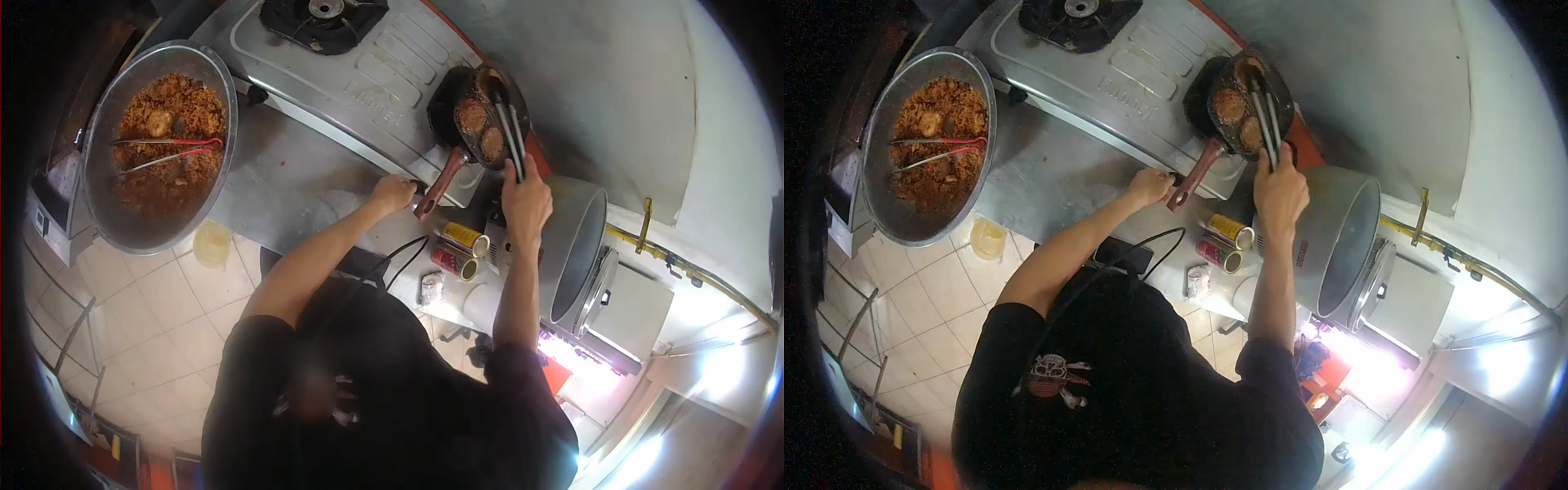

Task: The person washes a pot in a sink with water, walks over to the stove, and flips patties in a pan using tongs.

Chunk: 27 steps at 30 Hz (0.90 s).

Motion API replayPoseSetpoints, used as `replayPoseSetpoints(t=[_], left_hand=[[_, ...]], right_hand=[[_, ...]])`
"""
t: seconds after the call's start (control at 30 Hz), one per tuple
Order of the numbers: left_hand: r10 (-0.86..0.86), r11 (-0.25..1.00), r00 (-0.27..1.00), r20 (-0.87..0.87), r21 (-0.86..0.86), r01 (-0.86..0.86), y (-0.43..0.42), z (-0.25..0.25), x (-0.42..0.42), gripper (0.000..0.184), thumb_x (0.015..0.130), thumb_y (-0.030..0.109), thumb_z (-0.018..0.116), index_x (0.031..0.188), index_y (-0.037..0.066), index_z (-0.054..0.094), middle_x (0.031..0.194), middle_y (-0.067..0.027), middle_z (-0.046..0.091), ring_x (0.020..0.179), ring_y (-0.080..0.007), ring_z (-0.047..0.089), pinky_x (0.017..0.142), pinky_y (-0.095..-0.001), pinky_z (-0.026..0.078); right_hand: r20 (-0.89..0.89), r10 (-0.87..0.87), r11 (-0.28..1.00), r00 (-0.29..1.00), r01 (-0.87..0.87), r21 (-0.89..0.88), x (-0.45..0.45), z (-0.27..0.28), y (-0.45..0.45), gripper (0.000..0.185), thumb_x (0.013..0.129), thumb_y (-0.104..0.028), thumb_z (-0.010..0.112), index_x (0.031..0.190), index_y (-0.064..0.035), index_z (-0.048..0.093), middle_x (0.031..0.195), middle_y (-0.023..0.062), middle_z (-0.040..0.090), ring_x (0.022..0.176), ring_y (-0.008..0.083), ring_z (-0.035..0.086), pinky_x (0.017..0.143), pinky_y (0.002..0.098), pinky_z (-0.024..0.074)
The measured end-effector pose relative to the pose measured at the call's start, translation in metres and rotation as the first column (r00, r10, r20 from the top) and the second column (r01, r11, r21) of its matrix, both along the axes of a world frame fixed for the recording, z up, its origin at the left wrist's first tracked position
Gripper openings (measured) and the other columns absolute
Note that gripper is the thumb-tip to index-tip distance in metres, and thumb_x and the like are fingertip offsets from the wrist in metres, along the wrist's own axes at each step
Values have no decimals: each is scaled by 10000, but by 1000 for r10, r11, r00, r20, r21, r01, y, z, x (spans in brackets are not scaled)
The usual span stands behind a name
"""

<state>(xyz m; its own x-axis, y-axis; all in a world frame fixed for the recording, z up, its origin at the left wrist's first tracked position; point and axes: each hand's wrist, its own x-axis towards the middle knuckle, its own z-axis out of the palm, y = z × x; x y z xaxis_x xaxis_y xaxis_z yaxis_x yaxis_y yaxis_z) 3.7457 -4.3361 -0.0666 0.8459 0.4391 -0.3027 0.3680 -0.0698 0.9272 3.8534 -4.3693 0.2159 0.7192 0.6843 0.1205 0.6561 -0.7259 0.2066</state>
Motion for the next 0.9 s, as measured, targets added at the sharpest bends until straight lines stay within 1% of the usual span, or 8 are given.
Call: replayPoseSetpoints(t=[0.07, 0.13, 0.33, 0.47, 0.6, 0.67, 0.8, 0.9], left_hand=[[3, 996, 999, 47, 87, -8, 1, 5, -1, 362, 816, 328, 479, 591, 99, 646, 635, -108, 660, 710, -299, 670, 728, -415, 521], [88, 958, 993, -80, -268, -107, 2, 13, 0, 381, 821, 327, 472, 576, 86, 636, 646, -114, 662, 708, -304, 669, 729, -420, 517], [60, 968, 997, -42, -243, -69, 1, 5, 3, 435, 848, 351, 457, 563, 67, 621, 613, -113, 650, 677, -282, 670, 713, -393, 517], [29, 940, 995, -95, -336, -59, 1, 14, 0, 461, 856, 380, 460, 570, 62, 631, 611, -113, 652, 648, -258, 669, 705, -365, 519], [106, 905, 990, -98, -404, -137, 0, 3, 6, 458, 857, 374, 472, 601, 40, 652, 617, -122, 656, 606, -244, 659, 674, -351, 524], [111, 890, 987, -120, -430, -152, 0, 13, 2, 452, 856, 364, 475, 614, 27, 657, 617, -124, 657, 595, -241, 657, 659, -353, 526], [169, 829, 975, -142, -515, -219, 2, 16, 1, 416, 847, 317, 488, 663, -12, 664, 626, -129, 662, 587, -227, 658, 625, -349, 533], [144, 847, 978, -149, -493, -200, 5, 15, 1, 383, 840, 285, 504, 693, -29, 668, 652, -139, 670, 594, -224, 662, 598, -342, 536]], right_hand=[[-6, 14, 1000, 1000, -14, -25, 1, -6, -2, 433, 906, -381, 546, 1213, -80, 594, 812, 257, 659, 763, 439, 642, 695, 504, 500], [-35, 16, 1000, 999, -15, 18, -2, -3, -4, 424, 905, -371, 550, 1211, -81, 595, 812, 251, 661, 771, 429, 644, 700, 500, 499], [-79, -110, 994, 991, 108, -34, -30, 54, -46, 463, 874, -381, 593, 1216, -69, 590, 825, 219, 678, 787, 408, 655, 715, 476, 507], [-94, -99, 966, 991, 74, -246, -31, 55, -59, 485, 865, -393, 599, 1219, -61, 590, 792, 233, 671, 764, 402, 662, 693, 479, 512], [-23, -120, 955, 992, 109, -277, -36, 38, -56, 464, 879, -375, 581, 1214, -55, 590, 774, 238, 666, 750, 415, 658, 684, 488, 512], [-86, -239, 942, 967, 209, -264, -36, 33, -53, 465, 875, -384, 592, 1208, -59, 593, 857, 255, 666, 842, 425, 647, 773, 515, 492], [-95, -261, 947, 961, 236, -216, -34, 39, -56, 452, 890, -375, 576, 1206, -52, 600, 898, 261, 664, 872, 425, 643, 785, 497, 496], [-218, -178, 980, 960, 193, 49, -17, 45, -64, 444, 910, -354, 556, 1171, 0, 613, 961, 268, 656, 963, 429, 622, 821, 445, 485]])
